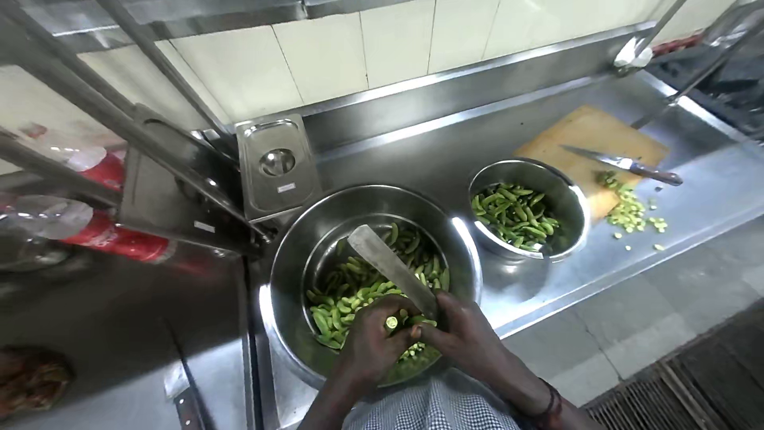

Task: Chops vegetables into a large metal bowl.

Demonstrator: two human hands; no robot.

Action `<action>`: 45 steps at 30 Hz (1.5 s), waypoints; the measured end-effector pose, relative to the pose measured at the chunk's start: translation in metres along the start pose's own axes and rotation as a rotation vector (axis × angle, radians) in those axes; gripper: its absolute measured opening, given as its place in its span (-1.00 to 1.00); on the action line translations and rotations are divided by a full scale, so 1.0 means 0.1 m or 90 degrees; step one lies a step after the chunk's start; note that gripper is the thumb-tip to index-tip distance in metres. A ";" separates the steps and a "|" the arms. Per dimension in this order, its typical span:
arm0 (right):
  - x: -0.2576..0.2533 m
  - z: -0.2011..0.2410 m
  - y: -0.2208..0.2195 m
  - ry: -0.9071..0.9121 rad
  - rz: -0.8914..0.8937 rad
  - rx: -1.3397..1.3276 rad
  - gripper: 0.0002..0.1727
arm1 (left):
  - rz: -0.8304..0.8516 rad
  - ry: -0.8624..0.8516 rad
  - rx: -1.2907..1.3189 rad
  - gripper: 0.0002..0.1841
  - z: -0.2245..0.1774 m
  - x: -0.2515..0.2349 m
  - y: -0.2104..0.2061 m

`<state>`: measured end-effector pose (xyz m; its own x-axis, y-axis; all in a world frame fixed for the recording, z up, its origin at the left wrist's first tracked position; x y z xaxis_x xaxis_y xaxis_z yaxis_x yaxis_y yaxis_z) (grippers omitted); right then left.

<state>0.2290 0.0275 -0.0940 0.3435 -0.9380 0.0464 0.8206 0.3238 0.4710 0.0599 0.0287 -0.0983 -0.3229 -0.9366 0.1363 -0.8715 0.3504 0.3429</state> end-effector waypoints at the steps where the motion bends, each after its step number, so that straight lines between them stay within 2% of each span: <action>1: 0.00 -0.01 -0.01 -0.006 0.014 0.004 -0.56 | -0.012 -0.014 -0.002 -0.84 -0.01 0.00 0.00; 3: 0.00 -0.04 -0.03 -0.018 0.034 0.004 -0.54 | -0.067 -0.057 -0.020 -0.82 -0.03 0.02 -0.01; 6: 0.03 -0.05 -0.07 -0.011 0.037 -0.015 -0.50 | -0.170 -0.030 -0.011 -0.63 -0.06 0.04 0.03; 9: 0.05 -0.02 -0.04 0.038 -0.005 0.017 -0.35 | -0.211 0.026 0.235 -0.60 0.01 0.03 0.09; 11: 0.05 0.03 0.01 0.061 -0.040 0.053 -0.30 | -0.171 0.085 0.469 -0.68 0.09 0.02 0.09; 14: 0.04 0.04 0.02 0.067 -0.043 0.080 -0.53 | -0.145 0.180 0.691 -0.74 0.19 0.04 0.04; 16: 0.04 0.04 -0.01 0.056 -0.034 0.076 -0.50 | -0.134 0.202 0.749 -0.78 0.23 0.04 -0.01; 20: 0.05 0.10 -0.02 0.068 -0.053 0.082 -0.49 | -0.113 0.207 0.759 -0.80 0.20 0.04 -0.13; 25: 0.04 0.15 -0.01 0.083 -0.072 0.120 -0.55 | -0.110 0.235 0.768 -0.71 0.18 0.06 -0.24; 31: 0.06 0.10 -0.05 0.080 -0.052 0.171 -0.39 | -0.144 0.212 0.775 -0.76 0.22 0.07 -0.20; 33: 0.07 0.08 -0.03 0.091 -0.062 0.154 -0.36 | -0.179 0.191 0.762 -0.73 0.27 0.05 -0.07; 36: 0.08 0.09 0.06 0.115 -0.097 0.149 -0.27 | -0.300 0.180 0.788 -0.76 0.22 0.02 0.27; 38: 0.08 0.06 0.11 0.107 -0.121 0.157 -0.37 | -0.327 0.136 0.738 -0.87 0.22 0.01 0.51; 40: 0.08 0.02 0.13 0.070 -0.130 0.172 -0.49 | -0.314 0.110 0.570 -0.90 0.25 0.02 0.67; 42: 0.07 0.00 0.14 0.044 -0.140 0.174 -0.48 | -0.304 0.107 0.328 -0.81 0.27 -0.02 0.77; 45: 0.06 0.01 0.14 0.045 -0.149 0.167 -0.46 | -0.208 0.162 -0.134 -0.72 0.33 -0.16 0.76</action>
<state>0.2425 0.0260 -0.0861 0.1985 -0.9690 -0.1470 0.7385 0.0493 0.6725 -0.0135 0.0703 -0.1052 0.0797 -0.9755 0.2052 -0.8101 0.0566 0.5836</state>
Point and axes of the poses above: each hand's wrist, its own x-axis away from the middle knuckle, its own y-axis out of the back of the hand, z = x × y, the point moved 6 cm from there along -x, towards the middle knuckle, and after that the axes turned 4 degrees about z, right-handed, at the moved point
